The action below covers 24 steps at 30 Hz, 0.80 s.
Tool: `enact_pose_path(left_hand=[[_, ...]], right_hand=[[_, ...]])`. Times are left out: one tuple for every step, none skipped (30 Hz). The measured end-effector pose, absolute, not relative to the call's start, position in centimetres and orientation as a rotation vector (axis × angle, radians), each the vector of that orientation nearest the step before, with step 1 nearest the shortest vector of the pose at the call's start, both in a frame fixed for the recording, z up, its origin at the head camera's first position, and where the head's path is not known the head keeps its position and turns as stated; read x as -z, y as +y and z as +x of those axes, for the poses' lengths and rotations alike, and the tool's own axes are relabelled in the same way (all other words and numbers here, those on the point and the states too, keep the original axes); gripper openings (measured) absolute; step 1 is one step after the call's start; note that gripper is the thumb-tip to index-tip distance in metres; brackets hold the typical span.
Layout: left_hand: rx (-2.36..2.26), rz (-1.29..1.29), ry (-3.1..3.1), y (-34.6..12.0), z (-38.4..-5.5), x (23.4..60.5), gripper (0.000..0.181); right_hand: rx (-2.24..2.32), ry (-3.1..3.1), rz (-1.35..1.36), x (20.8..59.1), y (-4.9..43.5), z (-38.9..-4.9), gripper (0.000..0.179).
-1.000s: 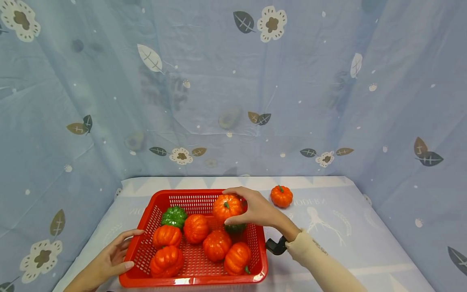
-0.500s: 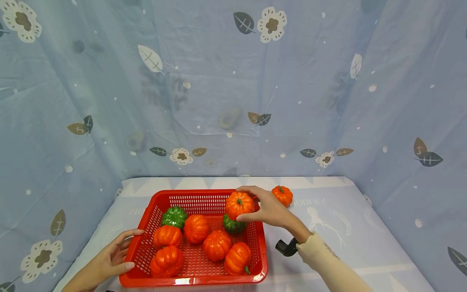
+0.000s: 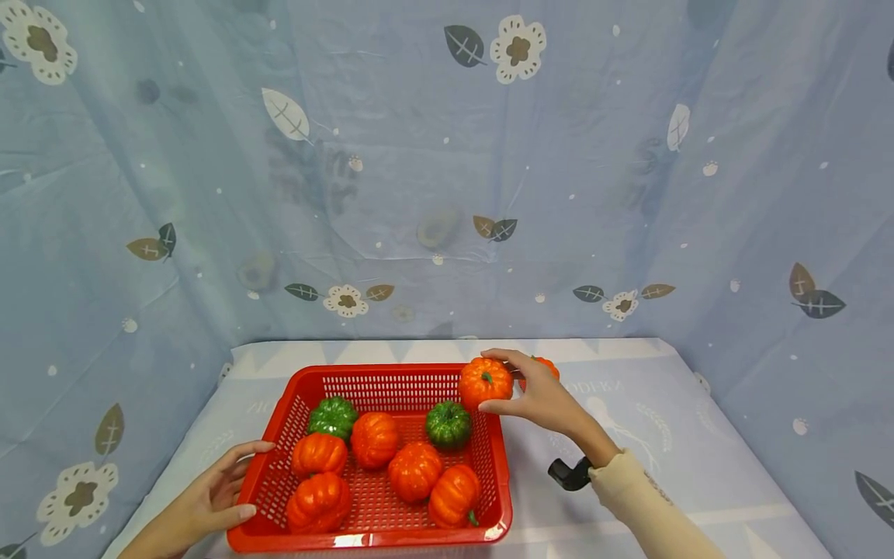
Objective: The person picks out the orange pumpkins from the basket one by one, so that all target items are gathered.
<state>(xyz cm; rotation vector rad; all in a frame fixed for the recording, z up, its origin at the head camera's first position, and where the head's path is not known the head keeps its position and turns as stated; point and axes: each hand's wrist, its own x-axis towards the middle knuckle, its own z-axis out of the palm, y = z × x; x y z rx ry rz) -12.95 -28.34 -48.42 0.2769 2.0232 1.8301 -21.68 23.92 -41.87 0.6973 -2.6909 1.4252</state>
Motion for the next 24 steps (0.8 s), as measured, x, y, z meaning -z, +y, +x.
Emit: enact_pose_path(left_hand=[[-1.832,0.28,2.019,-28.3,-13.0,48.4,0.071],[-1.833,0.286,2.016,-28.3,-13.0,48.4,0.07],[-1.836,0.293,2.009,-28.4,-13.0,48.4,0.07],[-1.838,0.306,2.003,-28.4,-13.0,48.4,0.069],[-1.84,0.314,1.996,-28.4,-13.0,48.4,0.069],[-1.84,0.322,1.99,-28.4,-13.0,48.4,0.068],[-1.847,0.337,1.973,-28.5,-13.1,48.4,0.068],[-1.848,0.351,1.964,-28.5,-13.1,48.4,0.068],[-1.848,0.365,1.957,-28.6,-13.1,48.5,0.068],[-1.85,0.379,1.948,-28.6,-13.1,48.5,0.068],[-1.852,0.39,1.94,-28.6,-13.1,48.5,0.068],[-1.853,0.398,1.935,-28.7,-13.1,48.6,0.068],[-1.855,0.404,1.933,-28.7,-13.2,48.6,0.069],[-1.856,0.408,1.932,-28.7,-13.2,48.6,0.069],[-1.855,0.411,1.936,-28.7,-13.2,48.6,0.069],[-1.856,0.408,1.938,-28.7,-13.2,48.6,0.069],[-1.856,0.405,1.942,-28.6,-13.2,48.6,0.068],[-1.856,0.4,1.945,-28.6,-13.2,48.6,0.068],[-1.855,0.397,1.951,-28.6,-13.2,48.6,0.068],[-1.854,0.392,1.955,-28.6,-13.2,48.6,0.068],[-1.851,0.39,1.96,-28.6,-13.1,48.6,0.067],[-1.852,0.386,1.958,-28.5,-13.1,48.6,0.067],[-1.852,0.385,1.961,-28.5,-13.1,48.6,0.067],[-1.851,0.383,1.961,-28.5,-13.1,48.6,0.068]], right_hand=[[-1.424,-2.689,0.679,42.0,24.2,-21.7,0.078],[-1.421,-2.689,0.661,42.1,24.4,-21.7,0.078],[-1.413,-2.689,0.645,42.2,24.7,-21.8,0.079],[-1.407,-2.69,0.631,42.3,25.0,-21.8,0.079],[-1.407,-2.69,0.616,42.4,25.2,-21.8,0.079],[-1.414,-2.687,0.602,42.5,25.5,-21.9,0.079],[-1.423,-2.684,0.585,42.6,25.8,-21.9,0.079],[-1.43,-2.681,0.569,42.7,26.1,-22.0,0.078],[-1.435,-2.676,0.552,42.8,26.4,-22.0,0.078],[-1.437,-2.672,0.535,42.9,26.7,-22.1,0.078],[-1.432,-2.669,0.517,42.9,27.0,-22.2,0.078],[-1.427,-2.666,0.504,43.0,27.4,-22.3,0.078],[-1.419,-2.665,0.49,43.1,27.7,-22.4,0.078],[-1.409,-2.666,0.478,43.2,28.1,-22.5,0.078],[-1.396,-2.667,0.463,43.4,28.5,-22.6,0.078],[-1.381,-2.671,0.448,43.6,29.0,-22.7,0.078],[-1.374,-2.672,0.43,43.8,29.4,-22.8,0.078],[-1.374,-2.673,0.414,44.0,29.8,-22.9,0.077],[-1.374,-2.674,0.396,44.2,30.2,-23.0,0.077],[-1.371,-2.678,0.38,44.4,30.6,-23.1,0.078],[-1.365,-2.681,0.362,44.7,31.0,-23.2,0.078],[-1.363,-2.686,0.344,44.9,31.4,-23.2,0.078],[-1.369,-2.687,0.33,45.1,31.8,-23.3,0.078],[-1.37,-2.69,0.317,45.3,32.2,-23.4,0.079]])
